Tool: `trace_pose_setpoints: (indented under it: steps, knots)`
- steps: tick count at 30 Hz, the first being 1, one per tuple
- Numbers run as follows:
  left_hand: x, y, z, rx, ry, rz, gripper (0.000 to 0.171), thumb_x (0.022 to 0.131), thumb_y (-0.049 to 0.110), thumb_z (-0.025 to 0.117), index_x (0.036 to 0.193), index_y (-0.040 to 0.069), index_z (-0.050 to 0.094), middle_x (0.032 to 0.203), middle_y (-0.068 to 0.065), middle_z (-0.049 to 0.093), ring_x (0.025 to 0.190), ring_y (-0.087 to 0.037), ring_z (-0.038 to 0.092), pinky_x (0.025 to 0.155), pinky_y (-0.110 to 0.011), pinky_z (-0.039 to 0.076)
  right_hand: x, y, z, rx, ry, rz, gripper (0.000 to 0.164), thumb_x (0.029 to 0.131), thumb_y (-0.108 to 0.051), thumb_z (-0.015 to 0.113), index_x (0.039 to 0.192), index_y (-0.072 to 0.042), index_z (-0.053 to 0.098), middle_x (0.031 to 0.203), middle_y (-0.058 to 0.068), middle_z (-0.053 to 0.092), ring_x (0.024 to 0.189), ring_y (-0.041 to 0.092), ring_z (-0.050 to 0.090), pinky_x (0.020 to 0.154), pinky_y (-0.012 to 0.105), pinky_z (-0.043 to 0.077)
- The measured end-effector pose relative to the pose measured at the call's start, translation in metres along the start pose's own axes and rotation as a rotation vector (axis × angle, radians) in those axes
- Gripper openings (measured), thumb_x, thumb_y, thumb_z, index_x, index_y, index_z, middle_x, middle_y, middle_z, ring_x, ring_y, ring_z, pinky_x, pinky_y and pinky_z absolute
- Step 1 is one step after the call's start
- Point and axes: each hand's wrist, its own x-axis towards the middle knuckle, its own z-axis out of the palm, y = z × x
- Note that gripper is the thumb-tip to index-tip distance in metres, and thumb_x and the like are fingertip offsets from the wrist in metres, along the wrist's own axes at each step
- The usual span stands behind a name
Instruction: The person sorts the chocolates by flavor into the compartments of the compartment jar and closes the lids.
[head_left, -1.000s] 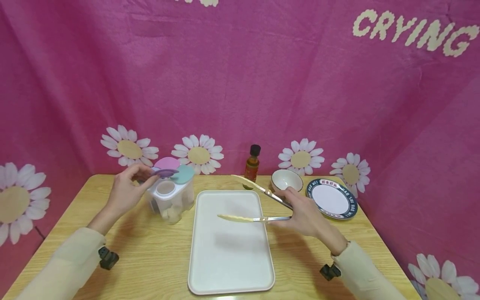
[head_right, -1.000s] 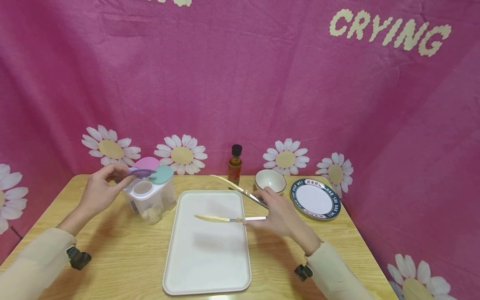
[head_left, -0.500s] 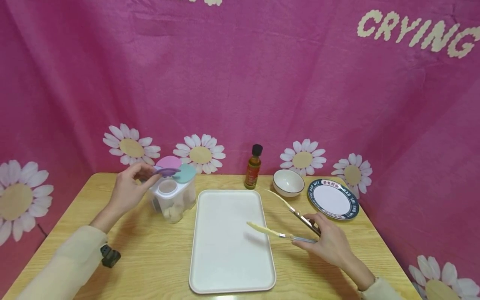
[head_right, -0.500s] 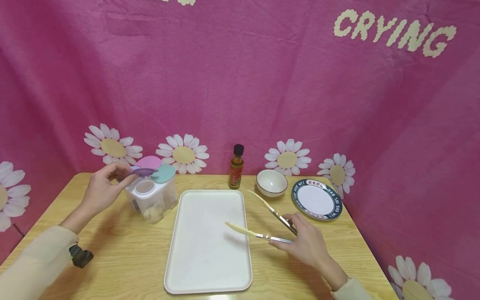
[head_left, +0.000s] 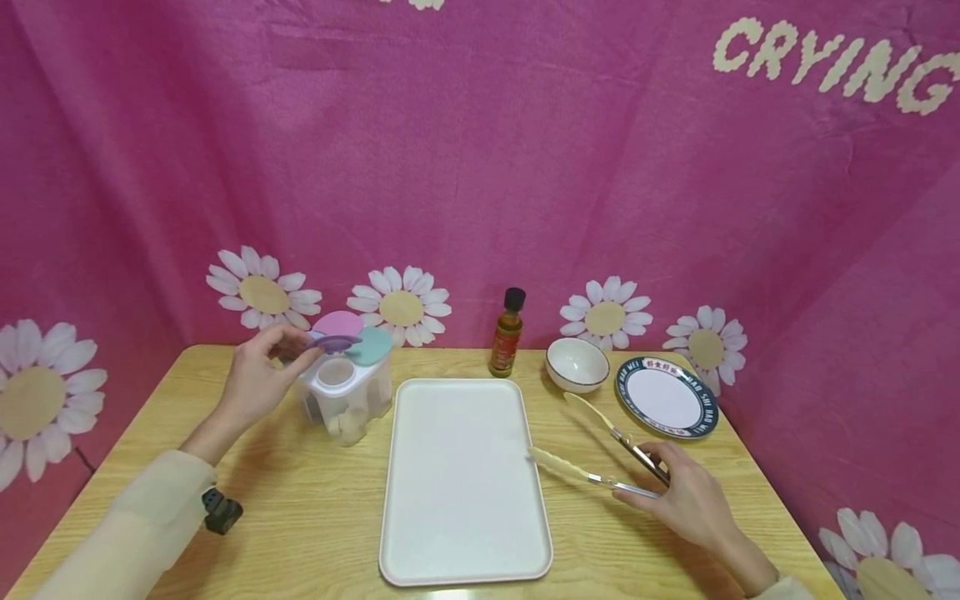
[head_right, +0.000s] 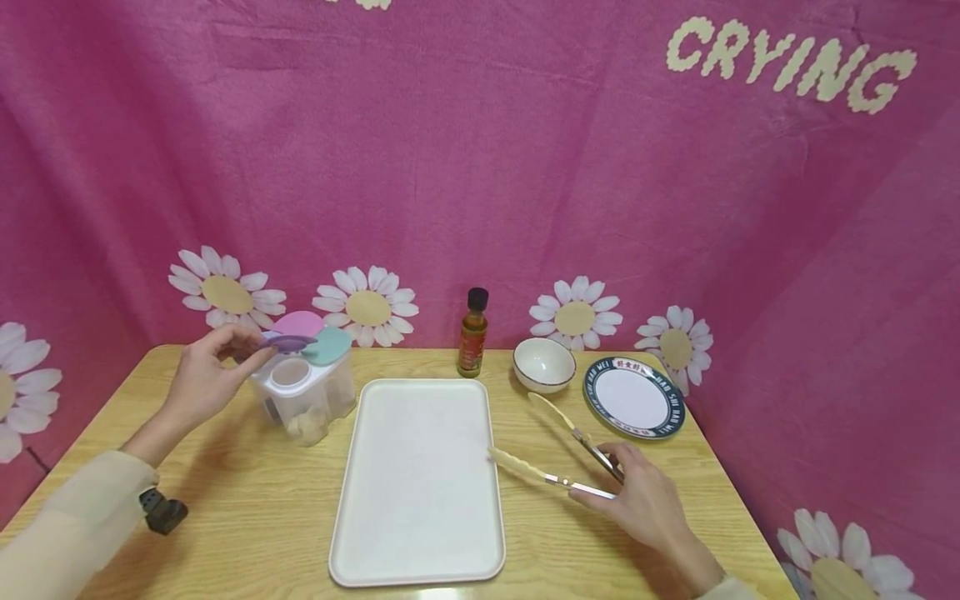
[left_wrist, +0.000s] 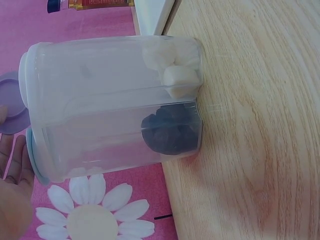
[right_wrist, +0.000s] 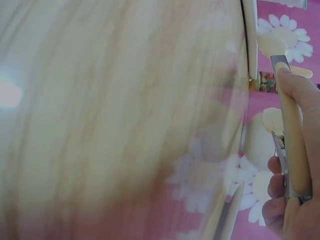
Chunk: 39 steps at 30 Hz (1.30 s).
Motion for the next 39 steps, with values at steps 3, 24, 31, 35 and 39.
trace_pose_setpoints:
  steps: [3, 24, 31, 35, 39]
  knots:
    - [0.000, 0.000, 0.001, -0.014, 0.014, 0.010, 0.014, 0.091, 0.004, 0.080, 0.103, 0.001, 0.072, 0.095, -0.013, 0.072, 0.081, 0.011, 0.056, 0.075, -0.011, 0.051, 0.000, 0.005, 0.001, -0.010, -0.016, 0.025, 0.080, 0.066, -0.064, 0.093, 0.124, -0.013, 0.069, 0.106, 0.005, 0.072, 0.083, 0.018, 0.062, 0.068, 0.041, 0.049]
    - [0.000, -0.002, 0.001, 0.001, 0.014, 0.020, 0.015, 0.091, 0.003, 0.080, 0.103, 0.000, 0.071, 0.095, -0.010, 0.071, 0.081, 0.011, 0.055, 0.074, -0.009, 0.048, -0.008, 0.017, 0.001, -0.018, -0.069, 0.079, 0.074, 0.072, -0.064, 0.089, 0.123, -0.015, 0.069, 0.109, 0.006, 0.072, 0.089, 0.020, 0.064, 0.071, 0.041, 0.050]
    - [-0.001, -0.001, 0.001, -0.006, 0.025, 0.040, 0.015, 0.090, 0.001, 0.080, 0.102, -0.001, 0.071, 0.094, -0.014, 0.072, 0.080, 0.012, 0.055, 0.073, -0.008, 0.048, -0.010, 0.019, -0.003, -0.033, -0.148, 0.087, 0.076, 0.074, -0.067, 0.087, 0.123, -0.011, 0.069, 0.099, 0.002, 0.066, 0.085, 0.015, 0.060, 0.069, 0.036, 0.048]
    - [0.000, -0.001, 0.001, 0.000, 0.021, 0.031, 0.015, 0.091, 0.002, 0.080, 0.103, 0.000, 0.071, 0.096, -0.013, 0.072, 0.081, 0.012, 0.055, 0.074, -0.007, 0.048, -0.011, 0.020, -0.003, -0.033, -0.172, 0.078, 0.073, 0.077, -0.066, 0.085, 0.123, -0.011, 0.069, 0.091, -0.002, 0.061, 0.080, 0.013, 0.054, 0.066, 0.034, 0.044]
    - [0.000, -0.001, 0.001, 0.003, 0.019, 0.026, 0.014, 0.092, 0.003, 0.079, 0.102, 0.000, 0.071, 0.096, -0.012, 0.072, 0.081, 0.012, 0.055, 0.074, -0.008, 0.049, -0.014, 0.020, -0.004, -0.051, -0.173, 0.061, 0.069, 0.079, -0.065, 0.084, 0.123, -0.013, 0.069, 0.087, -0.005, 0.057, 0.077, 0.011, 0.051, 0.064, 0.031, 0.041]
